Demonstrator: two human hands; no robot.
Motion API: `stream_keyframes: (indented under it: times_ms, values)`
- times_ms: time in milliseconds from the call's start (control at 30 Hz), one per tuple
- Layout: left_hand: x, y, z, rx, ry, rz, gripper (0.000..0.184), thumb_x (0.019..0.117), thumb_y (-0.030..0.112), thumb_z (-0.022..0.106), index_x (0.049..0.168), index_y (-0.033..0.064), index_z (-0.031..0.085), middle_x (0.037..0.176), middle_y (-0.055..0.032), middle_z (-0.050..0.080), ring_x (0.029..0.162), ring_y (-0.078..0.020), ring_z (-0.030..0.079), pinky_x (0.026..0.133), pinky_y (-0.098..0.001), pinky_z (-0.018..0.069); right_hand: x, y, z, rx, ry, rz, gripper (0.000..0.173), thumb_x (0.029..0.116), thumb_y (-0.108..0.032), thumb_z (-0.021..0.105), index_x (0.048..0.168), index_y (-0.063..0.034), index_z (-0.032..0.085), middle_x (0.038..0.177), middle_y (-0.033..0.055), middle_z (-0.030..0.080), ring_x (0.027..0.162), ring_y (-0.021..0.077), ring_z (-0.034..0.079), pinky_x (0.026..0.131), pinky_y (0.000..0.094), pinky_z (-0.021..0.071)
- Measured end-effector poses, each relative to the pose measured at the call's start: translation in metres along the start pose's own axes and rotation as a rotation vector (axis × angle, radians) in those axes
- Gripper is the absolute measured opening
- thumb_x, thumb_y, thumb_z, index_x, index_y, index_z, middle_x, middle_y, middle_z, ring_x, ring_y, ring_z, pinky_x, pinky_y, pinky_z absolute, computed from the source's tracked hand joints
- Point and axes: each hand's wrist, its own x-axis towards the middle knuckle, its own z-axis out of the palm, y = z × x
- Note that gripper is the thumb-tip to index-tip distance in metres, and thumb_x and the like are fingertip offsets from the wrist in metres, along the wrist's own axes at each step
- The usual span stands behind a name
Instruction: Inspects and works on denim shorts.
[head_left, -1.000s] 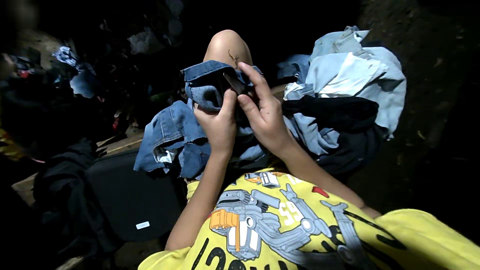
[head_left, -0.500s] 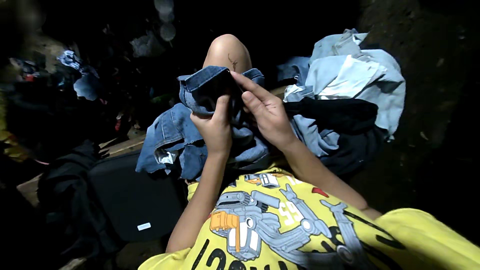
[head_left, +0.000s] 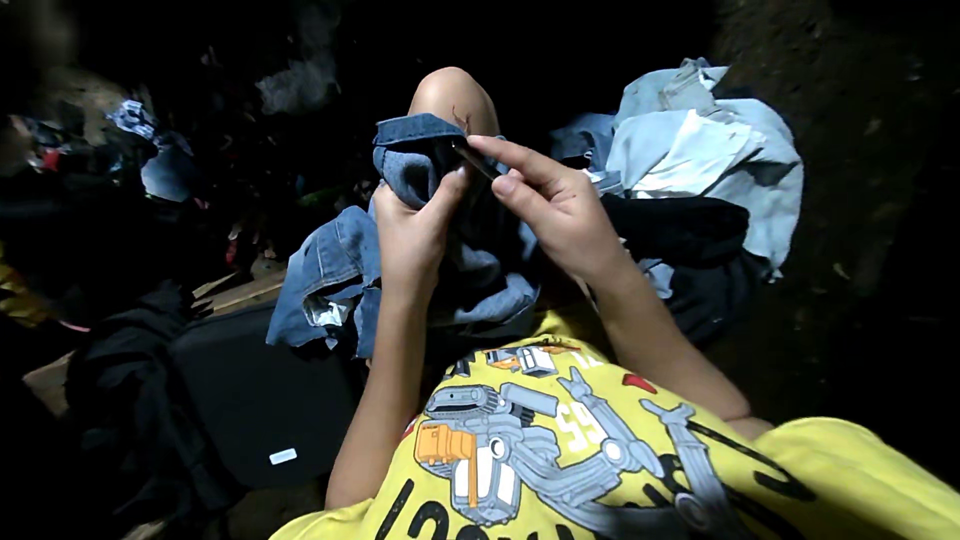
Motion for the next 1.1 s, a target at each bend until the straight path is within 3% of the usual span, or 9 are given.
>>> stream_keyframes:
  times_ms: [67, 200, 267, 367, 567, 733, 867, 1000, 1100]
  values:
    - [-0.002, -0.004, 0.006, -0.041, 0.068, 0.013, 0.014, 0.0906, -0.004, 0.066, 0.098, 0.0074, 0.063, 0.082, 0.0036, 0.072, 0.076, -0.0049, 0.071, 0.075, -0.0251, 0.0619, -0.004, 0.005, 0.009, -0.159, 0.058, -0.023, 0.041, 0.1062, -0.021, 0.053, 0.146, -0.0133, 0.057, 0.102, 0.0079, 0.063, 0.078, 0.0114, 0.059, 0.065, 0.0268, 0.0509]
    - [-0.003, -0.006, 0.010, -0.076, 0.166, 0.035, 0.017, 0.0907, -0.005, 0.065, 0.102, 0.0076, 0.060, 0.084, 0.0043, 0.072, 0.080, -0.0045, 0.071, 0.077, -0.0250, 0.0616, -0.014, 0.021, 0.005, -0.071, -0.012, 0.027, 0.047, 0.1081, -0.025, 0.049, 0.154, -0.0143, 0.047, 0.121, 0.0058, 0.067, 0.092, 0.0073, 0.065, 0.079, 0.0252, 0.0557]
    - [-0.003, -0.008, 0.008, -0.064, 0.169, 0.044, 0.018, 0.0907, -0.004, 0.065, 0.102, 0.0087, 0.060, 0.085, 0.0052, 0.072, 0.080, -0.0039, 0.071, 0.077, -0.0246, 0.0616, -0.015, 0.034, -0.004, 0.098, -0.043, 0.088, 0.051, 0.1062, -0.029, 0.050, 0.155, -0.0150, 0.044, 0.081, 0.0004, 0.058, 0.056, 0.0031, 0.047, 0.048, 0.0177, 0.0405]
    - [-0.002, -0.009, 0.006, -0.096, 0.169, 0.042, 0.021, 0.0905, -0.003, 0.066, 0.107, 0.0077, 0.058, 0.088, 0.0036, 0.072, 0.084, -0.0054, 0.071, 0.081, -0.0264, 0.0614, -0.012, 0.047, -0.020, 0.153, 0.028, 0.101, 0.067, 0.0958, -0.040, 0.068, 0.151, -0.0084, 0.047, 0.064, -0.0061, 0.043, 0.046, -0.0001, 0.034, 0.040, 0.0140, 0.0299]
    - [-0.007, -0.004, 0.004, -0.165, 0.202, 0.021, 0.025, 0.0913, -0.001, 0.064, 0.112, 0.0099, 0.056, 0.092, 0.0040, 0.073, 0.086, -0.0064, 0.072, 0.081, -0.0283, 0.0624, 0.042, 0.073, -0.020, 0.087, -0.039, 0.032, 0.066, 0.0848, -0.016, 0.078, 0.143, 0.0015, 0.050, 0.076, -0.0072, 0.055, 0.057, -0.0047, 0.044, 0.055, 0.0136, 0.0415]
    - [-0.015, 0.009, -0.035, 0.283, 0.028, 0.082, 0.026, 0.0939, 0.016, 0.072, 0.118, 0.0147, 0.061, 0.102, 0.0117, 0.072, 0.092, 0.0026, 0.069, 0.083, -0.0196, 0.0594, 0.032, 0.069, -0.037, 0.059, -0.267, 0.137, 0.023, 0.0856, -0.013, 0.075, 0.105, -0.0037, 0.067, 0.080, 0.0010, 0.065, 0.065, 0.0037, 0.059, 0.062, 0.0236, 0.0518]
    - [-0.024, -0.004, -0.076, 0.797, -0.145, 0.116, 0.046, 0.1025, 0.024, 0.053, 0.144, 0.0037, 0.051, 0.142, -0.0109, 0.058, 0.130, -0.0160, 0.055, 0.111, -0.0413, 0.0446, 0.004, 0.077, -0.042, 0.035, -0.372, 0.155, 0.048, 0.0771, -0.019, 0.083, 0.120, -0.0056, 0.065, 0.091, 0.0035, 0.070, 0.074, 0.0080, 0.065, 0.067, 0.0276, 0.0570]
    - [-0.050, -0.034, -0.071, 0.931, 0.065, 0.195, 0.037, 0.1019, 0.017, 0.049, 0.127, -0.0075, 0.059, 0.121, -0.0241, 0.065, 0.115, -0.0304, 0.063, 0.100, -0.0512, 0.0485, -0.012, 0.075, -0.020, -0.091, -0.318, 0.241, 0.042, 0.0809, -0.010, 0.080, 0.119, -0.0022, 0.065, 0.097, 0.0151, 0.071, 0.087, 0.0233, 0.068, 0.078, 0.0471, 0.0554]
    - [-0.054, -0.022, -0.051, 1.004, 0.228, 0.278, 0.033, 0.1002, 0.015, 0.052, 0.110, -0.0146, 0.063, 0.101, -0.0296, 0.067, 0.099, -0.0352, 0.068, 0.090, -0.0516, 0.0519, -0.012, 0.073, -0.017, 0.029, -0.120, 0.201, 0.024, 0.0870, -0.003, 0.068, 0.111, -0.0003, 0.066, 0.089, 0.0075, 0.068, 0.077, 0.0118, 0.064, 0.070, 0.0335, 0.0540]
